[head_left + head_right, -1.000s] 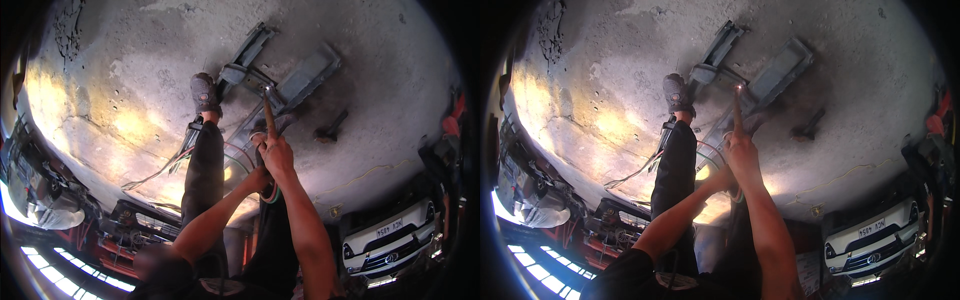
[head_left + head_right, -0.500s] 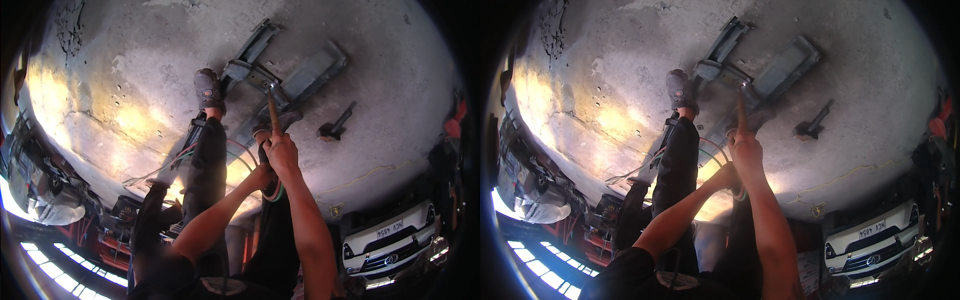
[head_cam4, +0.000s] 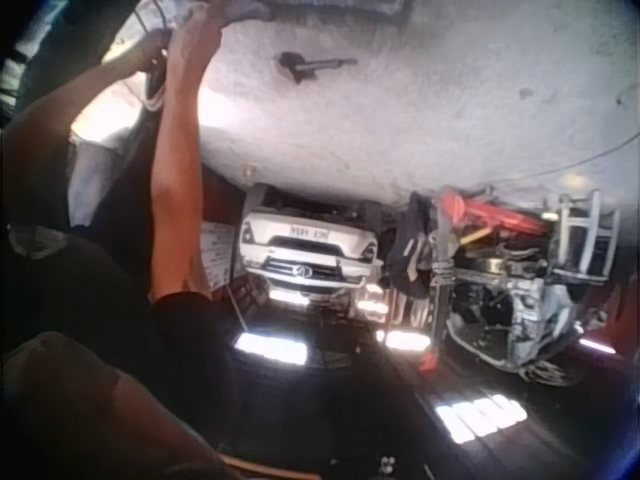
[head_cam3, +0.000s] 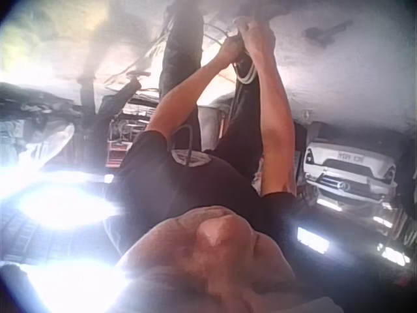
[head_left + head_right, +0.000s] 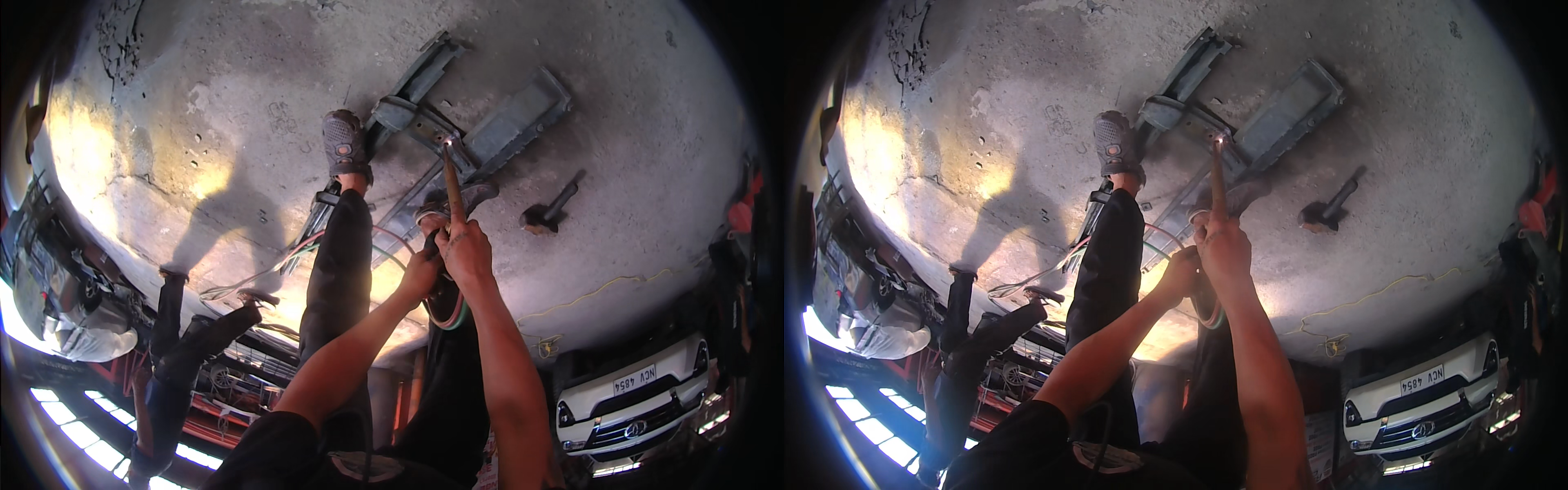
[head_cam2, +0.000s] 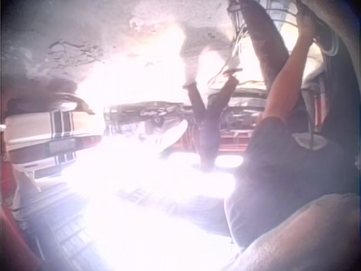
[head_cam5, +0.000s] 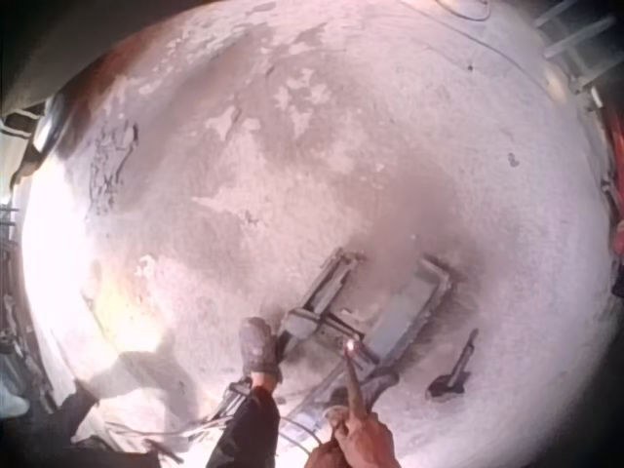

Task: The person uses a welding torch to join sections of a metal frame lying on the workshop floor. They reposition the frame and use a hammer to tap the weld area while continuing to apply heat.

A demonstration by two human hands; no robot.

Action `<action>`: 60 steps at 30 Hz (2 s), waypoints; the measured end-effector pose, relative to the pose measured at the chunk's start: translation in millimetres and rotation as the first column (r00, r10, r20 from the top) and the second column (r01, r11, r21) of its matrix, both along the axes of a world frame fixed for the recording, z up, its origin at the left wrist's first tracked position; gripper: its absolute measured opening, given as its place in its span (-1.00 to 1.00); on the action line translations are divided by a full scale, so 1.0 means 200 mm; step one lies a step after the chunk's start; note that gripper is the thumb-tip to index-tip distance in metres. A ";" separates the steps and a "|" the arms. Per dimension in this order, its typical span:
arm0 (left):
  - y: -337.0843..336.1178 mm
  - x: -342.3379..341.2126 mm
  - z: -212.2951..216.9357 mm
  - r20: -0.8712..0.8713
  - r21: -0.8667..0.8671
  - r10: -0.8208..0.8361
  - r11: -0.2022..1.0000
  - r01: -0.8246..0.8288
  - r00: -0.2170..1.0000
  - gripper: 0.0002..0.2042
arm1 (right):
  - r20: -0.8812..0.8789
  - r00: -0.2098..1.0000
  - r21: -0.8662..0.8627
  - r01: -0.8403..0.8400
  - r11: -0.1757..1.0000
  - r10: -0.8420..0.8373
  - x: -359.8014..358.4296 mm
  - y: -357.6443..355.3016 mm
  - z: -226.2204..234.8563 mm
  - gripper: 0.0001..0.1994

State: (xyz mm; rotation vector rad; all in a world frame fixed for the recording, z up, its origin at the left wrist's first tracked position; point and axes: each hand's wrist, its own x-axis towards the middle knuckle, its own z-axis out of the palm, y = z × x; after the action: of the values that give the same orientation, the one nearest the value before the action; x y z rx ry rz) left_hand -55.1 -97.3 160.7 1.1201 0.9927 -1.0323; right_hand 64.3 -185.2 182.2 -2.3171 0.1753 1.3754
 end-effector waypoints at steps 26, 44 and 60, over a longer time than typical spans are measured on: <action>0.06 -0.04 -0.05 -0.245 -0.081 0.200 0.971 -0.225 0.949 -0.64 | 0.026 1.000 0.008 0.012 1.000 -0.013 0.00 0.07 0.03 -0.75; -0.01 -0.09 -0.06 -0.110 0.027 0.255 0.967 -0.253 0.961 -0.67 | 0.005 0.998 0.007 -0.069 0.998 0.069 -0.03 0.09 0.00 -0.66; 0.04 -0.05 -0.04 -0.093 -0.028 0.183 0.982 -0.187 0.979 -0.64 | -0.019 0.995 0.048 -0.098 0.994 0.099 -0.07 0.07 -0.06 -0.49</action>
State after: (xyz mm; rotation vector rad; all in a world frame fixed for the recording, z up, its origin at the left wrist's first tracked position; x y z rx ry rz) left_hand -65.9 -89.9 153.7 0.9383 1.1234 -0.9528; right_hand 50.9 -171.8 170.6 -2.3005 0.0352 1.4358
